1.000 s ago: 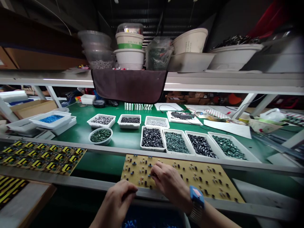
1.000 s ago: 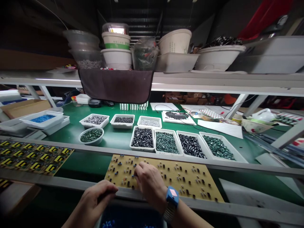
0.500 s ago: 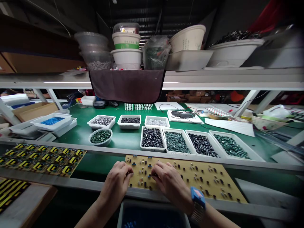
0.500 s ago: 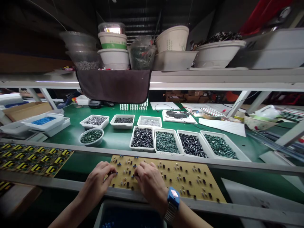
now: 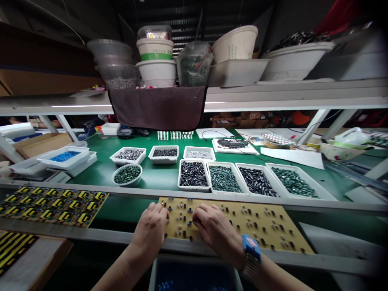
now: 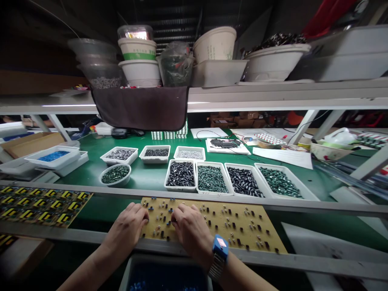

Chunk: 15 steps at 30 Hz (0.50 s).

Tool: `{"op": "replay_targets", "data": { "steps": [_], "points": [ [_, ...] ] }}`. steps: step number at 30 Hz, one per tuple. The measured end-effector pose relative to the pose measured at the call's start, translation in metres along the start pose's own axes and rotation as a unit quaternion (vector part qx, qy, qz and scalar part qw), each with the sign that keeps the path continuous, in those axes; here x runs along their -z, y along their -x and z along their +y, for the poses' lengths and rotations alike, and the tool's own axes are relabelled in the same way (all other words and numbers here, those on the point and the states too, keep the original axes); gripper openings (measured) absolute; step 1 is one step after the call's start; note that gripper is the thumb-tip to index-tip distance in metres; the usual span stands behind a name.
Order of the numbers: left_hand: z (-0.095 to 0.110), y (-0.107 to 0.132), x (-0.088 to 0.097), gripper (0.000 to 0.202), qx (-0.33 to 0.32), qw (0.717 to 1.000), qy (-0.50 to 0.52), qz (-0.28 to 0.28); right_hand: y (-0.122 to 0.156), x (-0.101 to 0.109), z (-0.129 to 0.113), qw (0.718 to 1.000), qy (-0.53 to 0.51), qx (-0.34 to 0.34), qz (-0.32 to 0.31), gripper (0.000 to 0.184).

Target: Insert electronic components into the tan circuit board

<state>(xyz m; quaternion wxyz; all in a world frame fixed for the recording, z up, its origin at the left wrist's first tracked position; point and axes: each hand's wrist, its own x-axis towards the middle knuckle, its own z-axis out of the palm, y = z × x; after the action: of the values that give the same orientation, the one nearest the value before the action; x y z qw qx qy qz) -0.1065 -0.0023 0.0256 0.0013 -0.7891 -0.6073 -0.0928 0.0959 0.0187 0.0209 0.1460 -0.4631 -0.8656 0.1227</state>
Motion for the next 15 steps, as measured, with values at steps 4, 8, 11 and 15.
{"op": "replay_targets", "data": {
  "steps": [4,8,11,15],
  "points": [
    [0.004,-0.002,-0.002,0.023,-0.014,1.0,-0.026,0.008,0.0,-0.001,0.002,1.0,-0.003,-0.003,-0.001,0.012],
    [0.007,0.0,-0.005,0.023,-0.024,0.999,-0.032,0.032,0.0,-0.002,0.003,1.0,-0.016,-0.006,0.006,0.012],
    [0.009,0.01,-0.006,0.024,-0.018,0.997,-0.026,0.065,0.001,-0.001,0.002,0.999,-0.04,-0.011,0.012,0.011],
    [0.014,0.041,-0.029,0.014,-0.118,0.991,0.042,0.047,0.001,-0.002,0.003,0.997,-0.069,-0.008,0.028,0.011]
  ]
}}
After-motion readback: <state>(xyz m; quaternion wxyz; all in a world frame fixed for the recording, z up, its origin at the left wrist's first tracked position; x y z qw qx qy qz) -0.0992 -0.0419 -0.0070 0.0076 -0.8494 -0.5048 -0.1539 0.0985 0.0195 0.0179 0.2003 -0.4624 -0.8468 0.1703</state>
